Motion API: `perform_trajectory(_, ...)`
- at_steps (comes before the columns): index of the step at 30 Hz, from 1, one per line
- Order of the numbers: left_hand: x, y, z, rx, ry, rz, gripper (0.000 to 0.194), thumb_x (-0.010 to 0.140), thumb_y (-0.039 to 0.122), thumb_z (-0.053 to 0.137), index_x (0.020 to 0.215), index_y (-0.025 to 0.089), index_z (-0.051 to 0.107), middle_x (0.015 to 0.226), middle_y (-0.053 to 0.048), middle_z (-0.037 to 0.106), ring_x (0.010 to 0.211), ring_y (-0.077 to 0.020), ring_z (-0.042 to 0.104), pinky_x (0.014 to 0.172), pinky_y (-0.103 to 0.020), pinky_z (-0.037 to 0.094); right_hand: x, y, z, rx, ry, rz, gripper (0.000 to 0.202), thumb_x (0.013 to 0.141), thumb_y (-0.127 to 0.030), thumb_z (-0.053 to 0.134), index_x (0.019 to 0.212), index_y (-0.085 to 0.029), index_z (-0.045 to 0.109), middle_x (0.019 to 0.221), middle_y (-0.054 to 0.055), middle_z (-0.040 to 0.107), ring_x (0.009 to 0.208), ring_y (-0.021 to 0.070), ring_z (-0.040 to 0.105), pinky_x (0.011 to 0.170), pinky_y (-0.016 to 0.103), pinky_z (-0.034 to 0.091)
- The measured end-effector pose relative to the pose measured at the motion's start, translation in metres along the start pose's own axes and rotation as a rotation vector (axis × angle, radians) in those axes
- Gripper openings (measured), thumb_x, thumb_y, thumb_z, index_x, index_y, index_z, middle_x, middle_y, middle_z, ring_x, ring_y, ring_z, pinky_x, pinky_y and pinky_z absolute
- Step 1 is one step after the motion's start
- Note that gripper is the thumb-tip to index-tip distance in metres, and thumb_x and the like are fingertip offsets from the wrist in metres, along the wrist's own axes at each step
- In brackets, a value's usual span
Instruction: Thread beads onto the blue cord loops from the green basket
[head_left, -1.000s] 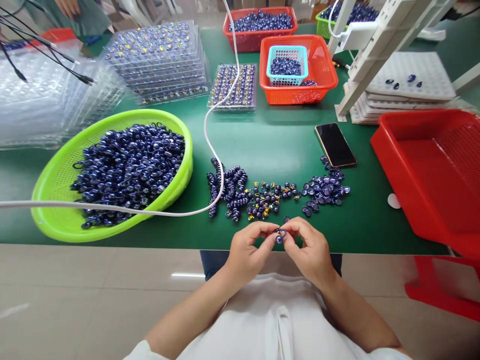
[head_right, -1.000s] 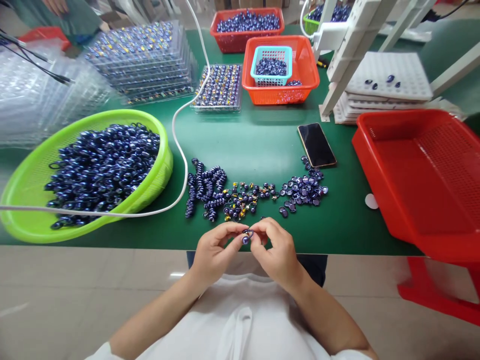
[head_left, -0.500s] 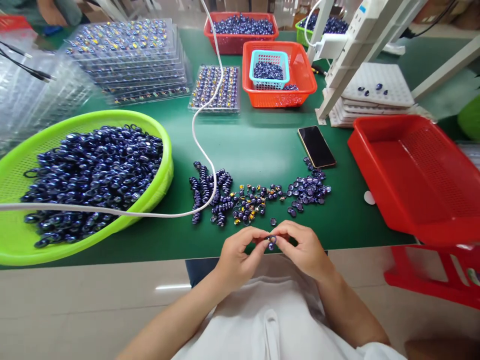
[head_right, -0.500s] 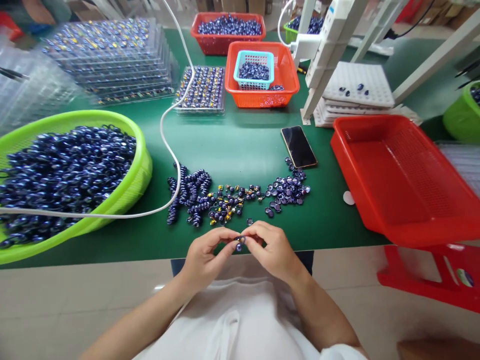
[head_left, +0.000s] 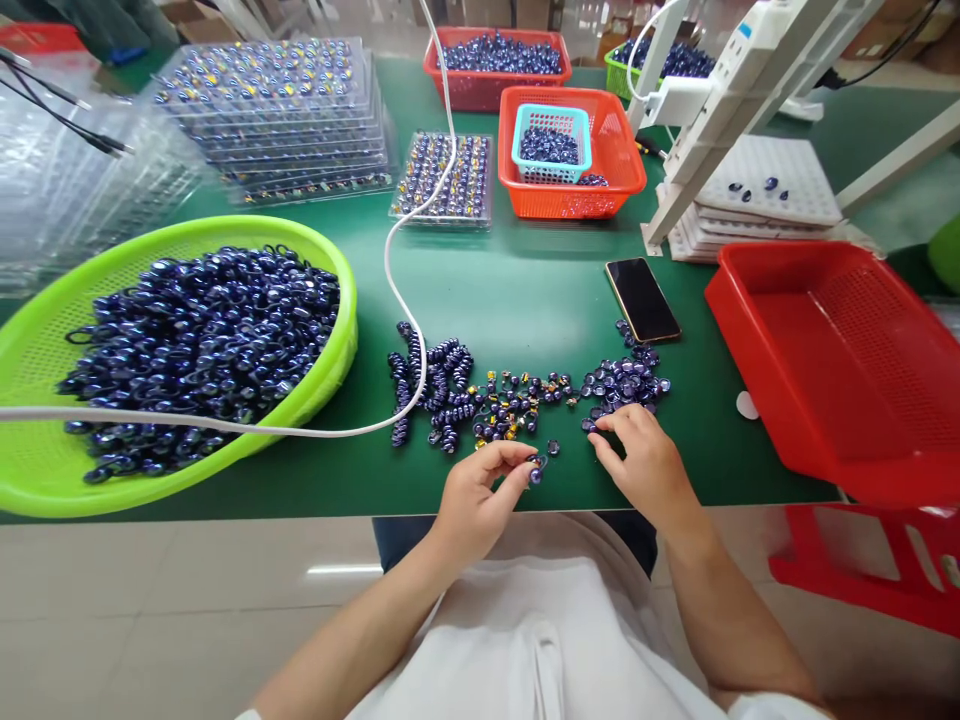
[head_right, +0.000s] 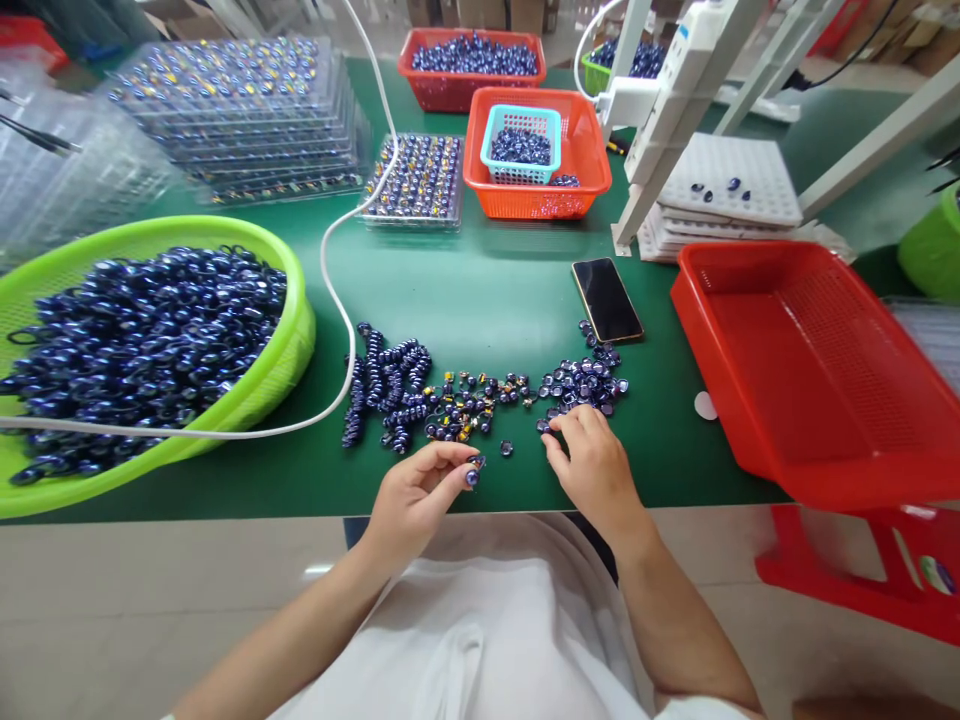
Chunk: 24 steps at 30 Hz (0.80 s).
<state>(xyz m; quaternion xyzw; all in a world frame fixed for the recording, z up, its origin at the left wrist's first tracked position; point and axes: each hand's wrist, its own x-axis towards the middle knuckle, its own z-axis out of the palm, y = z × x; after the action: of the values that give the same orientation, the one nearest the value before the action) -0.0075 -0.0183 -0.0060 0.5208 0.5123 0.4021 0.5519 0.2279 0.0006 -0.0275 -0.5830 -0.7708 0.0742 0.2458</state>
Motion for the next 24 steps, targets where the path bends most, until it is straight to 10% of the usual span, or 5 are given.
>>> perform_trajectory(11,0.005,0.007,0.004,-0.334,-0.031,-0.044,0.016,0.084,0.029,0.072,0.093,0.016,0.071,0.106,-0.01,0.074,0.097,-0.0203,0.069,0.086,-0.031,0.056,-0.01,-0.05,-0.005,0.473,-0.063,0.0,0.009,0.091,-0.018,0.059,0.098,-0.024,0.06,0.084,0.0,0.069,0.073,0.0143,0.066,0.069,0.026,0.053)
perform_trajectory(24,0.005,0.004,0.001,-0.722,0.065,-0.389,0.026,0.062,0.026,0.089,0.083,0.015,0.078,0.073,-0.003,0.074,0.063,-0.0118,0.066,0.066,-0.026,0.056,-0.01,-0.08,0.014,0.897,0.081,0.129,0.017,0.09,-0.018,0.063,0.105,-0.026,0.067,0.093,0.003,0.068,0.083,0.0162,0.067,0.072,0.028,0.059)
